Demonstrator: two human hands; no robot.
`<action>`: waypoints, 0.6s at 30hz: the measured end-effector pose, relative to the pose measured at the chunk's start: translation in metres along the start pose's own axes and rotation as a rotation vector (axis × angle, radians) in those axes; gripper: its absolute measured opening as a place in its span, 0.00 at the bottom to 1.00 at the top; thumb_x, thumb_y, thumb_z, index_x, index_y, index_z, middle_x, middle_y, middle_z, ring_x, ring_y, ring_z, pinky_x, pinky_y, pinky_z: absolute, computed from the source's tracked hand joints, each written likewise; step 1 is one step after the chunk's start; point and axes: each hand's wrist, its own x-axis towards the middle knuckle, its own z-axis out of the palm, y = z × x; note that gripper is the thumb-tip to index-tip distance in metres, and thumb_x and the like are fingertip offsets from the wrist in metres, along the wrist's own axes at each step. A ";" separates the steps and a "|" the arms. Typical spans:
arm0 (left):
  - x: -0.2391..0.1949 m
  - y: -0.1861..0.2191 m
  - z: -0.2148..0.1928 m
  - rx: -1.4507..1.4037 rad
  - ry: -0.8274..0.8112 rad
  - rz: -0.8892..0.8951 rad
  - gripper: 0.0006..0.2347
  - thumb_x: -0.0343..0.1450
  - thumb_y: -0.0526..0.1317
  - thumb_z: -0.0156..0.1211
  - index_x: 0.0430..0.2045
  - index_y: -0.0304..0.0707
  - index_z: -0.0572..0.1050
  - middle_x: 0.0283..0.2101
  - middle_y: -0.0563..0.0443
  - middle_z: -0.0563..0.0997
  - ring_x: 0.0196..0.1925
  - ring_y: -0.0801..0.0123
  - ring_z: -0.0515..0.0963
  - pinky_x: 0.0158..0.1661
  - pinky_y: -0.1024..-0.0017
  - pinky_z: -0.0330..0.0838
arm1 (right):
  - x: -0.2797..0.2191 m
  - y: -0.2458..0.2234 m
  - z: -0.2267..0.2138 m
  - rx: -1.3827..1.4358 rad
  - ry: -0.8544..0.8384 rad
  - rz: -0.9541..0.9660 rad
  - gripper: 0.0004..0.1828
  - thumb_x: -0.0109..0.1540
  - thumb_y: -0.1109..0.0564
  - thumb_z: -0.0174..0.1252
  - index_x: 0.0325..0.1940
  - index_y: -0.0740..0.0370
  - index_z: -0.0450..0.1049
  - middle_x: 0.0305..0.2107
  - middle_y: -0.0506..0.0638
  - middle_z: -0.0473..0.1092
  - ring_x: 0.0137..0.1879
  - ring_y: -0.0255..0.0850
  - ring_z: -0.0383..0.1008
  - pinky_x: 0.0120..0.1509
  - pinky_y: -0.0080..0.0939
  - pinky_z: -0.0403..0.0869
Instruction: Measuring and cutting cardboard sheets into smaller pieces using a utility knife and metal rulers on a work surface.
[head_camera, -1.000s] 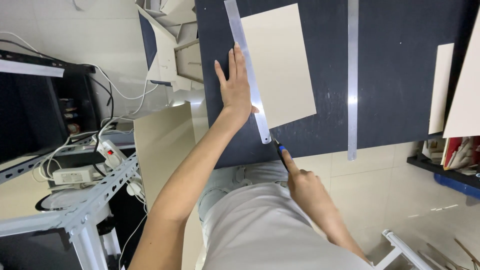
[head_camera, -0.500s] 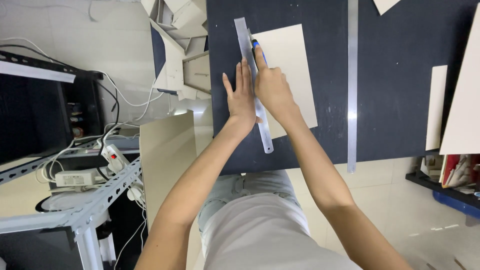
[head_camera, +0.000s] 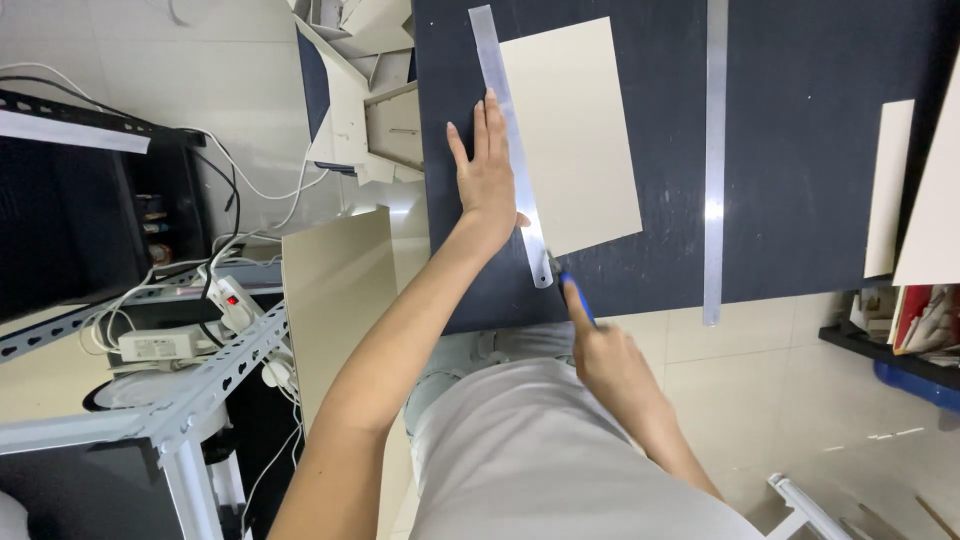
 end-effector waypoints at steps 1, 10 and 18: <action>-0.002 -0.001 -0.001 0.002 0.001 0.004 0.70 0.39 0.73 0.71 0.69 0.15 0.49 0.72 0.19 0.36 0.75 0.37 0.34 0.66 0.34 0.35 | -0.009 0.009 0.002 0.003 0.002 0.003 0.43 0.56 0.66 0.52 0.76 0.61 0.51 0.22 0.65 0.74 0.22 0.57 0.76 0.34 0.58 0.72; -0.010 -0.003 -0.040 -0.055 -0.243 -0.053 0.62 0.49 0.65 0.76 0.72 0.29 0.43 0.75 0.33 0.28 0.77 0.49 0.30 0.66 0.33 0.22 | 0.132 -0.037 -0.094 0.247 0.262 -0.060 0.31 0.65 0.65 0.45 0.75 0.59 0.57 0.39 0.80 0.72 0.43 0.76 0.75 0.42 0.71 0.75; -0.006 -0.001 -0.032 -0.084 -0.252 -0.061 0.64 0.48 0.67 0.76 0.72 0.29 0.39 0.75 0.33 0.27 0.77 0.51 0.28 0.66 0.33 0.20 | 0.211 -0.052 -0.063 0.081 0.315 -0.062 0.32 0.68 0.59 0.45 0.77 0.46 0.50 0.41 0.70 0.75 0.48 0.65 0.78 0.52 0.61 0.78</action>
